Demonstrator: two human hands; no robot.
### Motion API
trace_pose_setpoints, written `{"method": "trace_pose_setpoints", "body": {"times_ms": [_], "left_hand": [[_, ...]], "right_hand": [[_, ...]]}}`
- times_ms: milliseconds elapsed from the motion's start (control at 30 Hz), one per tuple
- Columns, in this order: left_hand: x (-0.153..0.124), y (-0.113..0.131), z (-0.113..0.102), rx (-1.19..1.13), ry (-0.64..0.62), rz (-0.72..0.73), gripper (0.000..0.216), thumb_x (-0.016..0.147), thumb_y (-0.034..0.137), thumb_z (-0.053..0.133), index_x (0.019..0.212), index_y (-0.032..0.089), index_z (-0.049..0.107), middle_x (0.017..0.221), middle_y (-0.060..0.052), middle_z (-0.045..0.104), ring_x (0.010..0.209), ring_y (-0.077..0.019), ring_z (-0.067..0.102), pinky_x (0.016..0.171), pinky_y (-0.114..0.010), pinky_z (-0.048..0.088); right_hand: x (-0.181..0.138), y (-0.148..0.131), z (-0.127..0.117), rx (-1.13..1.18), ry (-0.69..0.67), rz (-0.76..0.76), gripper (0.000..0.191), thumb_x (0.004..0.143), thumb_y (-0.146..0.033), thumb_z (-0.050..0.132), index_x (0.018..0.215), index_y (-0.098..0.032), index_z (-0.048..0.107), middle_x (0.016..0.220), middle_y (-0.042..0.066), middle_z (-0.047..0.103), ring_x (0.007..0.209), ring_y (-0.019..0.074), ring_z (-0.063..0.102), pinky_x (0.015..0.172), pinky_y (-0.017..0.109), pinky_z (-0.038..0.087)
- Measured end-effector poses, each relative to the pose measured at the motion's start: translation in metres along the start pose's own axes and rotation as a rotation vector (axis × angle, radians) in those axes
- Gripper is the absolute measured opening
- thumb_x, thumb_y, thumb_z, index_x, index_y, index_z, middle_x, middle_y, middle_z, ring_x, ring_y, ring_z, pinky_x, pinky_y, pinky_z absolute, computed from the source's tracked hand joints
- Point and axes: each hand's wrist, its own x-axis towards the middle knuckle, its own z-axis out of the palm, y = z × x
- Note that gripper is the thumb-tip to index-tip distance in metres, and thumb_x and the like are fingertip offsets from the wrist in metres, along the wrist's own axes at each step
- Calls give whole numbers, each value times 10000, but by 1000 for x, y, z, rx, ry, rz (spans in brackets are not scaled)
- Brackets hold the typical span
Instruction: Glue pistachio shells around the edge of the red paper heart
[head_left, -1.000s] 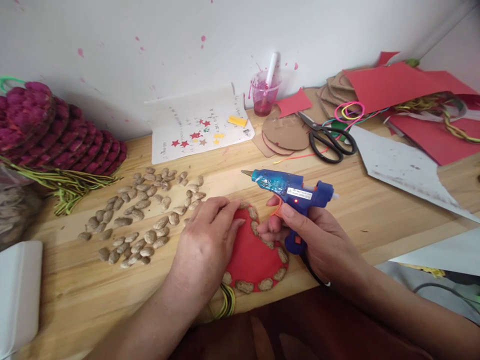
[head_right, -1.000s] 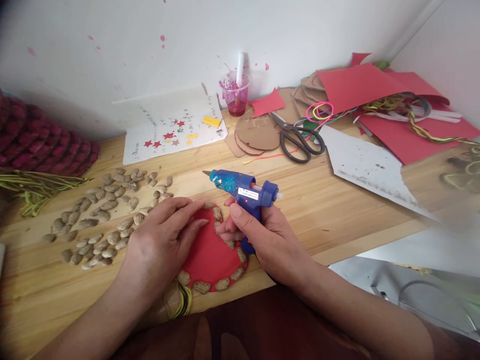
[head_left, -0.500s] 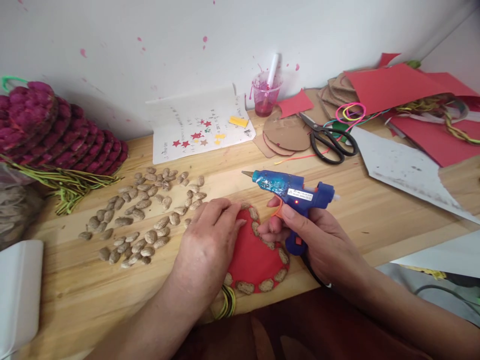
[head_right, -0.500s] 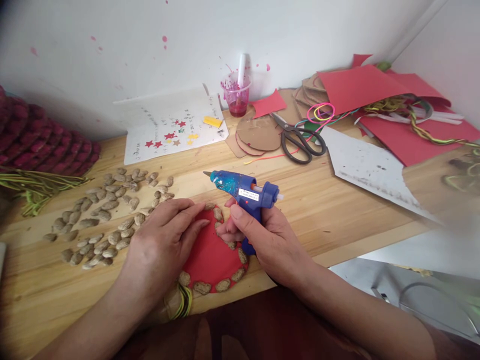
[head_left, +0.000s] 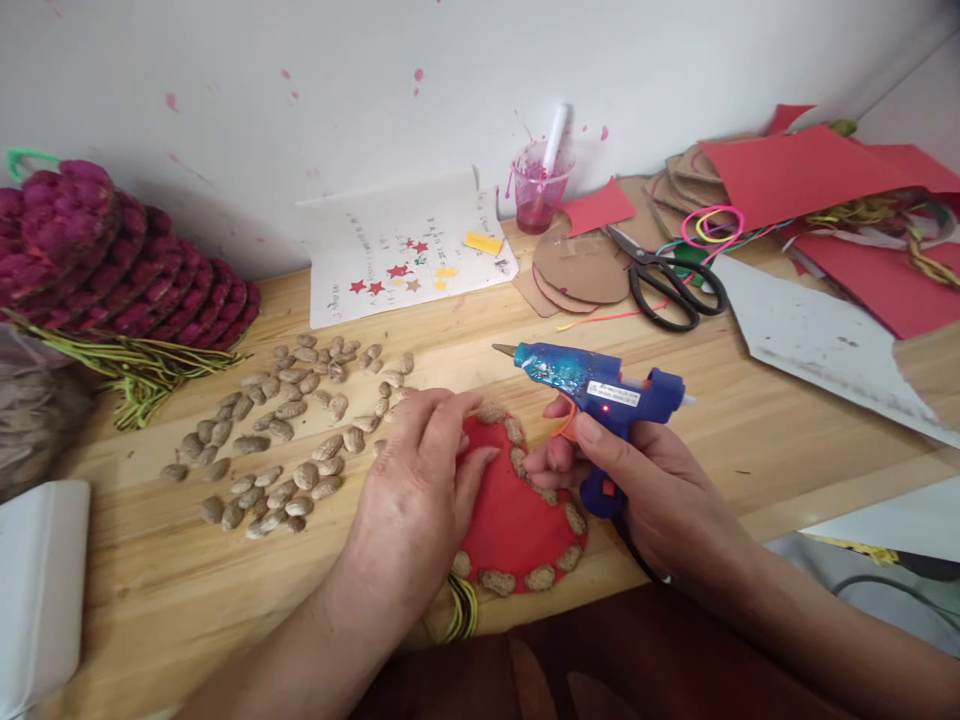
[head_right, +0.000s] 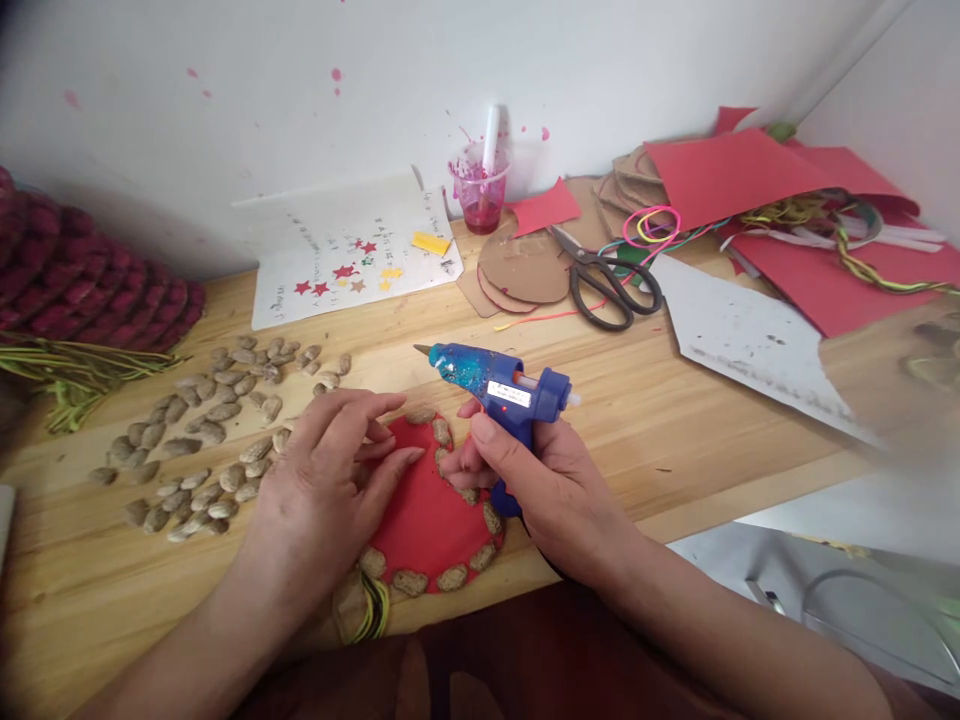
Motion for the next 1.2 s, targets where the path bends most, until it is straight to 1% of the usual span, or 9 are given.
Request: {"method": "trace_pose_setpoints", "body": {"times_ms": [133, 233, 433, 633, 833, 933, 1067, 1133, 1200], "left_hand": [[0, 0, 1, 28, 5, 66, 295, 967, 184, 624, 1255, 238, 593, 1151, -75, 612, 940, -190, 687, 832, -320, 634], [-1, -1, 2, 47, 3, 92, 224, 978, 190, 611, 1200, 219, 631, 1123, -79, 616, 981, -198, 669, 818, -301, 620], [-1, -1, 3, 49, -4, 98, 179, 977, 176, 616, 1148, 183, 666, 1096, -82, 628, 963, -189, 660, 821, -286, 600], [-2, -1, 3, 70, 2, 100, 201, 986, 198, 609, 1182, 201, 656, 1101, -76, 631, 973, -192, 666, 828, -287, 599], [-3, -1, 4, 72, -1, 102, 174, 993, 188, 598, 1158, 193, 653, 1104, -81, 632, 964, -188, 665, 827, -290, 601], [-2, 0, 4, 81, -9, 107, 181, 992, 182, 599, 1167, 190, 642, 1110, -77, 640, 979, -188, 669, 846, -297, 602], [-1, 3, 2, 85, -9, 75, 273, 984, 168, 610, 1256, 162, 590, 1157, -89, 638, 1018, -194, 672, 925, -326, 595], [-2, 4, 2, 100, 1, 75, 300, 987, 173, 609, 1285, 162, 576, 1162, -90, 629, 1009, -192, 667, 917, -321, 595], [-5, 4, 3, 145, 3, 113, 304, 988, 164, 604, 1291, 164, 588, 1144, -88, 616, 999, -190, 650, 902, -308, 590]], "right_hand": [[0, 0, 0, 5, 1, 17, 271, 846, -454, 816, 996, -247, 723, 749, 3, 732, 795, 214, 780, 685, 292, 621], [0, 0, 0, 15, -12, 21, 244, 866, -435, 804, 1004, -249, 727, 757, 0, 744, 773, 191, 774, 702, 281, 616], [-1, 0, 1, 33, -14, 20, 229, 861, -433, 812, 974, -252, 730, 745, -13, 745, 743, 165, 759, 666, 248, 598], [-1, -2, 2, 46, -18, 25, 232, 855, -425, 821, 982, -254, 729, 741, -15, 740, 764, 165, 758, 692, 249, 602], [-2, -2, 2, 54, -28, 19, 220, 859, -418, 819, 971, -251, 730, 733, -25, 724, 791, 166, 763, 726, 252, 606], [-1, -1, 1, 42, -37, 27, 224, 876, -424, 802, 989, -245, 732, 739, -20, 735, 757, 154, 754, 699, 239, 594], [-1, -1, -1, 27, -43, 17, 203, 898, -412, 783, 1000, -248, 723, 752, -26, 737, 781, 154, 766, 716, 234, 598], [-1, -2, -1, 28, -43, 16, 204, 901, -410, 782, 1006, -247, 723, 751, -26, 739, 788, 152, 769, 727, 233, 604], [-2, -2, -1, 31, -41, 19, 202, 904, -411, 779, 1008, -247, 725, 756, -24, 744, 774, 143, 765, 723, 228, 605]]}}
